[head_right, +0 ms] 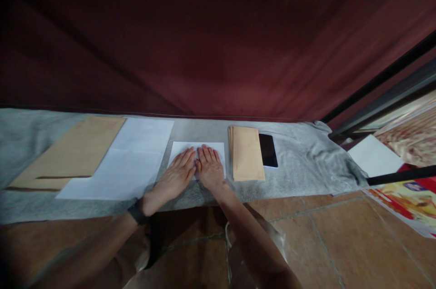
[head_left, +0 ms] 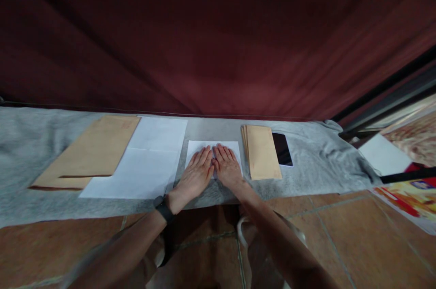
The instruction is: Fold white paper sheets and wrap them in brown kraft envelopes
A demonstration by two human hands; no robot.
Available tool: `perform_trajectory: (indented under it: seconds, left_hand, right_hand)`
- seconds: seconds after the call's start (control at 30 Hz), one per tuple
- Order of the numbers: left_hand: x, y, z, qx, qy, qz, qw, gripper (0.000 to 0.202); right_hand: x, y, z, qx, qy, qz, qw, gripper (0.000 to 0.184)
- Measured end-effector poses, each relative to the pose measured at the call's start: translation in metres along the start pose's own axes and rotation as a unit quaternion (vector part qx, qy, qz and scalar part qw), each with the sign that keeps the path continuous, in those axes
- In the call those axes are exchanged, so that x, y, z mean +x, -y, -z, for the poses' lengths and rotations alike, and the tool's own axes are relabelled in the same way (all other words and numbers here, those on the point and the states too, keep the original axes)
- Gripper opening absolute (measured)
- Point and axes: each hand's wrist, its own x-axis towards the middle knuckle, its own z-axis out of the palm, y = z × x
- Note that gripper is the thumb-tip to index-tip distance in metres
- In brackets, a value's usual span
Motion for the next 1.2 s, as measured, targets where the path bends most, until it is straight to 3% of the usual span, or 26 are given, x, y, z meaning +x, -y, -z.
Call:
perform_trajectory:
  seconds: [0.33,0.8,1.07,1.2]
  left_hand:
    - [0.015,-0.002,-0.023,0.038,-0.004,0.015,0.999,0.060]
    - [0.008,-0.010,-0.011,0.056,-0.014,0.101,0.993,0.064]
    - [0.009,-0.012,-0.009,-0.003,-0.025,0.071,0.997,0.063]
    - [0.010,-0.011,-0.010,0.004,-0.005,0.073,0.997,0.061]
  right_hand:
    - [0.000,-0.006,0.000,-0.011,-0.001,-0.027,1.000,0.050]
    - [-0.006,-0.016,0.000,-0.061,-0.033,-0.105,0.992,0.054]
    - [0.007,-0.002,0.004,0.017,0.008,-0.009,1.000,0.050]
    - [0.006,0.002,0.003,0.006,0.017,0.001,1.000,0.049]
